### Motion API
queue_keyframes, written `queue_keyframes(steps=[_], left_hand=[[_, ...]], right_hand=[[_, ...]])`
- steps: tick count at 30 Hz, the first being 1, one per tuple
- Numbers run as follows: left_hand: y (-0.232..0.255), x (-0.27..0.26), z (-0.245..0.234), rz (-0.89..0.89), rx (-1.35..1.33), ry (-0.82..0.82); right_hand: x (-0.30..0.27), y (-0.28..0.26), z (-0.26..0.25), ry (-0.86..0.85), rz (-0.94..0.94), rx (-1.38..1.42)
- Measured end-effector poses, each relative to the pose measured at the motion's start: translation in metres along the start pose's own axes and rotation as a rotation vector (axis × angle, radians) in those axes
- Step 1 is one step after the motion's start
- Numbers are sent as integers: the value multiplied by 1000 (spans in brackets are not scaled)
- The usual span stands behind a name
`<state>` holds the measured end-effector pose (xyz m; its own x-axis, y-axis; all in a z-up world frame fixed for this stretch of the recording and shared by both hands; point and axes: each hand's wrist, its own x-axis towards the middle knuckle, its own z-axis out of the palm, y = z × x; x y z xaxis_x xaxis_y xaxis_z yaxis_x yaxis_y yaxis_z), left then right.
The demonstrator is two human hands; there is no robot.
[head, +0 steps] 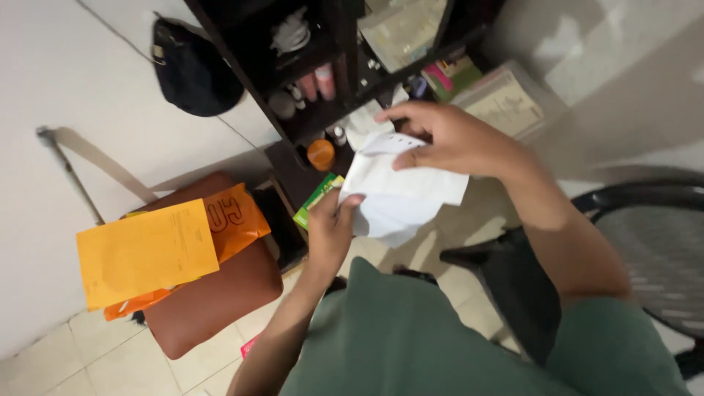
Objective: The person is organizing various items including papers, folders, and books on a shelf and the floor, occasionally wiping surfaces.
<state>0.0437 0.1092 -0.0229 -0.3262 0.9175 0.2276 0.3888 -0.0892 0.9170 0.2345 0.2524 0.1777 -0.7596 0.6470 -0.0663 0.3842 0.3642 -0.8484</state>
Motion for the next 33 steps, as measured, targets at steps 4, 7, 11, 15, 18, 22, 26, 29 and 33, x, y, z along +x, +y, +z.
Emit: queue_keyframes(steps=[4,7,11,15,18,22,26,29,33], left_hand=[[0,-43,-10,-125,-162,-1],[-6,-61,-42,-149,-383,-398],[43,-46,-94,-21,-424,-640],[82,-38,-118,132,-183,-700],[86,-39,-118,269,-33,-578],[91,-42,-123,266,-121,-628],[82,-49,-123,92,-264,-685],[82,-52,-119,-226,-151,-665],[101,-37,-114,-838,-38,-691]], right_hand=[[-35,13,28,-92,172,-249],[-57,23,67,90,-80,-282],[-92,32,101,183,-332,-194],[-112,25,119,220,-492,-235],[-116,3,114,198,-619,-290],[-124,-14,109,6,-394,-113],[-136,16,120,-112,8,104],[-134,23,134,-192,704,90],[-111,4,133,3,860,243]])
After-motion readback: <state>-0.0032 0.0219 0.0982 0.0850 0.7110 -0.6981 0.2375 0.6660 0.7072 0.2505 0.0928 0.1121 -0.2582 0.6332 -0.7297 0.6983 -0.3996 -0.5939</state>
